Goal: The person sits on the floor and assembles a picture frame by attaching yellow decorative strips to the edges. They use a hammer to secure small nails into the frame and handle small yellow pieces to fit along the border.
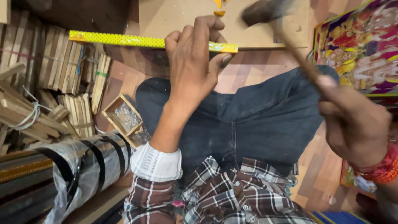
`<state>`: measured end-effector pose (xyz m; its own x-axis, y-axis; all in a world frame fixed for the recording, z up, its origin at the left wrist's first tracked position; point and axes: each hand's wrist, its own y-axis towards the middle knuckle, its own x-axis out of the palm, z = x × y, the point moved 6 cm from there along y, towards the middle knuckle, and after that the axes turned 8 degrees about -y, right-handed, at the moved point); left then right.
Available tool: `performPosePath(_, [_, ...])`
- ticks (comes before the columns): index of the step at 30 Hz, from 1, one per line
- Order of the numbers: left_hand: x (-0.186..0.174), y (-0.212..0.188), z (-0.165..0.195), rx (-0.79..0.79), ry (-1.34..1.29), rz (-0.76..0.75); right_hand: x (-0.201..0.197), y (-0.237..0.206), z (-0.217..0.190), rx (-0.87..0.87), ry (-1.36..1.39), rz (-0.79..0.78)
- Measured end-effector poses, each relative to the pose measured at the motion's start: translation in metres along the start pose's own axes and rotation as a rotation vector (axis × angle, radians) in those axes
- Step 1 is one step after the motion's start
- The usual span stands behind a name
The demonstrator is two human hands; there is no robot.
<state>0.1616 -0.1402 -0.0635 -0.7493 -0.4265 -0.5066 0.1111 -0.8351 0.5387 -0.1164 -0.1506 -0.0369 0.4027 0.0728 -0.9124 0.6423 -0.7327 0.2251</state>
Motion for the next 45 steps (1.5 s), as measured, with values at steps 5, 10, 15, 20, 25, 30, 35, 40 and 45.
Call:
performPosePath(5, [-0.001, -0.001, 0.001, -0.011, 0.005, -0.014, 0.009, 0.002, -0.009, -0.096, -0.127, -0.073])
performPosePath(10, [0.001, 0.000, 0.004, 0.071, 0.127, -0.011, 0.006, -0.016, 0.001, 0.090, 0.051, 0.104])
performPosePath(15, [0.005, -0.002, 0.000, 0.078, 0.159, 0.010, 0.035, -0.037, 0.005, 0.098, 0.140, 0.044])
performPosePath(20, [0.002, 0.002, 0.007, 0.105, 0.172, 0.011, 0.052, -0.049, 0.005, 0.234, 0.330, 0.046])
performPosePath(25, [-0.034, -0.003, 0.008, 0.130, 0.117, 0.152, 0.058, -0.039, -0.004, 0.427, 0.965, 0.069])
performPosePath(30, [-0.074, -0.027, -0.076, -0.132, -0.425, 0.417, 0.045, 0.007, -0.041, 0.188, 0.772, 0.099])
performPosePath(35, [-0.037, -0.073, -0.169, -0.288, -0.777, 0.560, 0.080, 0.077, -0.077, 0.006, 0.609, 0.033])
performPosePath(40, [-0.016, -0.114, -0.215, -0.361, -0.961, 0.603, 0.137, 0.141, -0.114, -0.306, 0.253, 0.089])
performPosePath(45, [-0.028, -0.108, -0.238, -0.558, -1.127, 0.397, 0.189, 0.177, -0.152, -0.388, 0.100, 0.187])
